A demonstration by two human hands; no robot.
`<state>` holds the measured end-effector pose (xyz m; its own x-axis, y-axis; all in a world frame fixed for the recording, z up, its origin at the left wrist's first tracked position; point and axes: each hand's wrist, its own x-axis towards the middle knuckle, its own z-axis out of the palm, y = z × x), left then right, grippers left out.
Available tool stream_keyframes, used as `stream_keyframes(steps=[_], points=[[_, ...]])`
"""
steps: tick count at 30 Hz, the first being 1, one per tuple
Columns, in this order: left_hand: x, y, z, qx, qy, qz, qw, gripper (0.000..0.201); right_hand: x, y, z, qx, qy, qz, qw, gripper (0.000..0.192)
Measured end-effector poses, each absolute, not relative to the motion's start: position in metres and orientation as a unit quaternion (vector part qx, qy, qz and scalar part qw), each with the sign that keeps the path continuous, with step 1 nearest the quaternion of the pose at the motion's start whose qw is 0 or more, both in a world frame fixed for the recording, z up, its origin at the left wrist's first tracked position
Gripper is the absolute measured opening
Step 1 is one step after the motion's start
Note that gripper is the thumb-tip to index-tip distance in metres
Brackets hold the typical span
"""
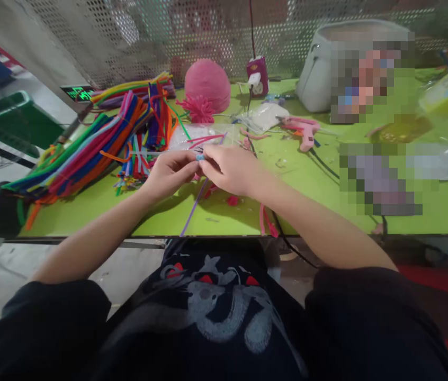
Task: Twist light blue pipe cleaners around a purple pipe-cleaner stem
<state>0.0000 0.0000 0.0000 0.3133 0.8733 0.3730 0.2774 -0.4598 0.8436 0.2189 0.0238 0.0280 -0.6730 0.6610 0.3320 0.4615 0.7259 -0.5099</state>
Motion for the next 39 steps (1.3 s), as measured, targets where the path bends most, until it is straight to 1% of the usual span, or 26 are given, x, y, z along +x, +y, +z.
stream_keyframes(steps=[4,9,13,19,23,28,33,36,39], points=[[0.001,-0.002,-0.001,0.737,0.401,0.432,0.331,0.025,0.217,0.027,0.021,-0.298,-0.898,0.189,0.264,0.023],[0.0,-0.004,-0.002,0.729,0.399,0.447,0.331,0.026,0.211,0.021,0.014,-0.267,-0.882,0.206,0.33,0.026],[-0.004,-0.003,-0.003,0.732,0.393,0.444,0.337,0.028,0.21,0.016,0.012,-0.244,-0.878,0.205,0.358,0.026],[-0.003,-0.002,0.001,0.726,0.363,0.457,0.363,0.042,0.21,0.018,0.013,-0.223,-0.871,0.204,0.386,0.026],[-0.001,-0.001,0.002,0.728,0.354,0.456,0.371,0.048,0.211,0.021,0.012,-0.218,-0.873,0.195,0.391,0.026],[-0.003,-0.001,-0.002,0.727,0.363,0.466,0.351,0.049,0.211,0.022,0.012,-0.2,-0.879,0.179,0.394,0.026],[-0.003,-0.003,-0.005,0.738,0.36,0.471,0.321,0.045,0.209,0.016,0.01,-0.191,-0.875,0.188,0.403,0.027],[-0.001,-0.003,-0.005,0.729,0.363,0.487,0.316,0.049,0.204,0.012,0.008,-0.199,-0.872,0.188,0.406,0.028],[0.001,0.0,-0.002,0.723,0.363,0.486,0.33,0.048,0.211,0.027,0.015,-0.213,-0.883,0.182,0.375,0.025]])
